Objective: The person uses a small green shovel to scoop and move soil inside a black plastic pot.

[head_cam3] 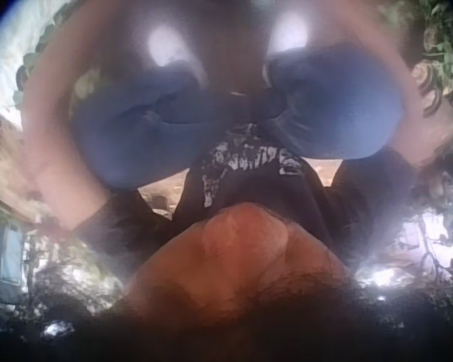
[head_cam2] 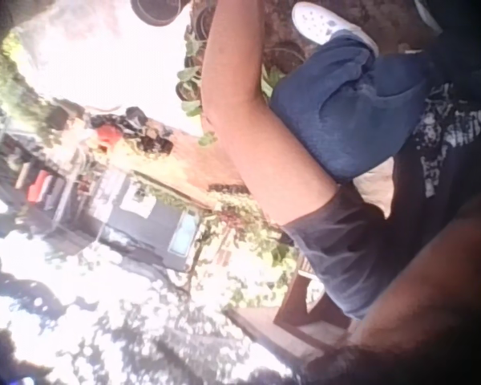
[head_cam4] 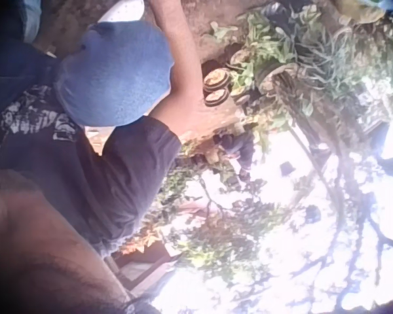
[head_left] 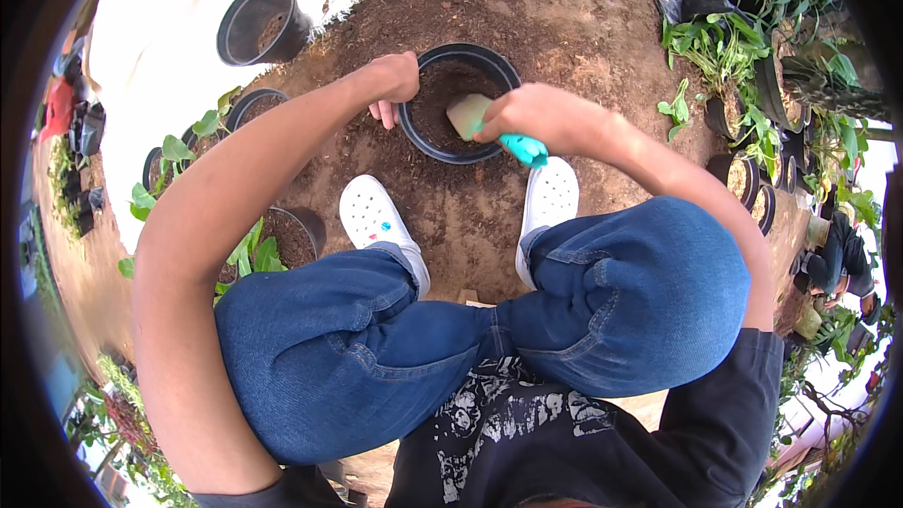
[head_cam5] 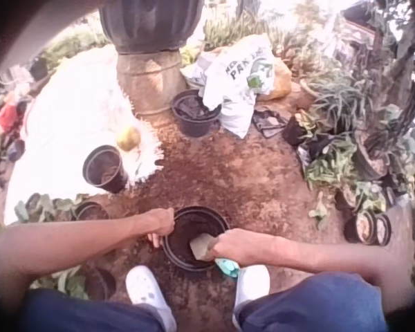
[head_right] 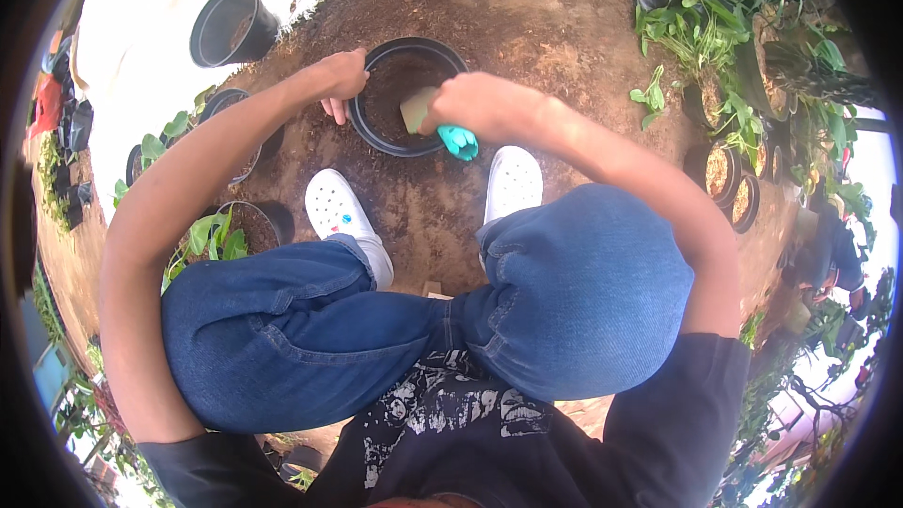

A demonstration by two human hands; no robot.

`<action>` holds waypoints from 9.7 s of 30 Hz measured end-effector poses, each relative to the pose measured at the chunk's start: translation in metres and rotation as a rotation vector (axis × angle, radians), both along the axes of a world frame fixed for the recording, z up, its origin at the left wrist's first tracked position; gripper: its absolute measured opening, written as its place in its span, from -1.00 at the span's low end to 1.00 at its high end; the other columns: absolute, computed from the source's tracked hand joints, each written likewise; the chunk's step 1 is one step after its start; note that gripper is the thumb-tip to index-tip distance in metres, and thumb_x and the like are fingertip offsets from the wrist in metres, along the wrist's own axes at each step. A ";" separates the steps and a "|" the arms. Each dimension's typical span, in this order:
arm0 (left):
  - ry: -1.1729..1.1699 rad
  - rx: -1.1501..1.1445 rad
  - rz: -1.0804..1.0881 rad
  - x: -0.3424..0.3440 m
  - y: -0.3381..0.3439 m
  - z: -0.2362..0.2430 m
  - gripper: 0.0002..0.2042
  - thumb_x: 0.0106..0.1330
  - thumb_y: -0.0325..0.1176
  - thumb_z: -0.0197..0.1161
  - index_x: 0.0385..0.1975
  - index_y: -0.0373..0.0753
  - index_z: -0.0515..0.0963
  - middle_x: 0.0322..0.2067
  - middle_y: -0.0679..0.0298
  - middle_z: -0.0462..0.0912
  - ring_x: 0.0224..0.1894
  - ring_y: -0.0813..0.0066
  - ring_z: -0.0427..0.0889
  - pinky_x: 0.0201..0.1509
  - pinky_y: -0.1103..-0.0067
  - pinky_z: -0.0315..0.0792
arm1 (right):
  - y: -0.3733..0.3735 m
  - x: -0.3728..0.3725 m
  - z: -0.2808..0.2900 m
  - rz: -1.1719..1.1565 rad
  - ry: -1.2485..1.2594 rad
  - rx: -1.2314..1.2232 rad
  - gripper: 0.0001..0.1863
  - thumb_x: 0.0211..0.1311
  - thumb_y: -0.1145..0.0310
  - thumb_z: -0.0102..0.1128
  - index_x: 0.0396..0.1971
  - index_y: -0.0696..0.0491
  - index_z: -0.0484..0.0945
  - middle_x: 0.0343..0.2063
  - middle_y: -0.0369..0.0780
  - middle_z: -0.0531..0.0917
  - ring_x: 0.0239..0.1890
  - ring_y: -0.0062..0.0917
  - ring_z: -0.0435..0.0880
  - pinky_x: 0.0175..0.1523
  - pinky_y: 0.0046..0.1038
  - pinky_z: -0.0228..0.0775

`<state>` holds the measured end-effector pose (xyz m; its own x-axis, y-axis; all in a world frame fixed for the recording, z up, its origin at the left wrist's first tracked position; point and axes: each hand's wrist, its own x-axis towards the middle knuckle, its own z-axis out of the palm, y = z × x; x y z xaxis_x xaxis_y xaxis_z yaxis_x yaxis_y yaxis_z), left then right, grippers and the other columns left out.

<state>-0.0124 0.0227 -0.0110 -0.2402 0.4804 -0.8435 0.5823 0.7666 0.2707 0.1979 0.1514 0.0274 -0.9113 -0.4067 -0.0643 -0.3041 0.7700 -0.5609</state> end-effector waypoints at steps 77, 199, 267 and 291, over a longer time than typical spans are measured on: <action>0.030 -0.028 -0.107 0.002 -0.008 0.008 -0.61 0.33 -0.57 -0.15 0.16 -0.51 0.22 -0.32 0.00 0.76 -0.40 0.16 0.79 -0.30 0.35 0.70 | 0.120 0.089 -0.010 -1.042 -0.688 -1.021 -0.59 0.39 0.35 0.05 0.19 0.12 0.46 -0.52 -0.41 0.47 -0.68 -0.82 0.23 -0.59 -0.68 0.08; 0.054 0.288 0.050 0.015 -0.045 0.012 -0.60 0.34 -0.46 0.05 0.13 -0.35 0.16 -0.38 -0.04 0.70 -0.34 0.10 0.76 -0.27 0.21 0.58 | 0.001 -0.044 0.086 -0.259 -0.380 0.501 -0.65 -0.12 0.46 0.15 -0.26 0.08 0.74 -0.46 0.05 0.70 -0.28 -0.12 0.73 -0.12 -0.17 0.58; -0.170 0.221 0.364 0.031 -0.055 0.012 -0.67 0.55 -0.28 -0.05 0.17 -0.29 0.17 -0.43 0.12 0.74 -0.45 0.38 0.77 -0.51 0.52 0.55 | -0.017 -0.031 0.061 -0.076 -0.345 0.659 -0.84 -0.03 0.37 0.37 -0.41 0.09 0.70 -0.42 -0.12 0.74 -0.27 -0.28 0.78 -0.22 -0.31 0.63; -0.201 0.202 0.343 0.023 -0.050 0.005 -0.69 0.54 -0.27 -0.03 0.13 -0.28 0.19 -0.41 0.11 0.76 -0.43 0.37 0.78 -0.52 0.49 0.54 | -0.023 -0.032 0.066 -0.049 -0.255 0.636 -0.88 -0.14 0.43 0.38 -0.55 0.14 0.68 -0.54 -0.07 0.72 -0.44 -0.25 0.77 -0.33 -0.29 0.62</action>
<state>0.0101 -0.0276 -0.0058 -0.2550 0.5612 -0.7874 0.2239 0.8265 0.5165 0.1657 0.1285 0.0935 -0.8522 -0.1775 -0.4922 -0.1789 0.9828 -0.0447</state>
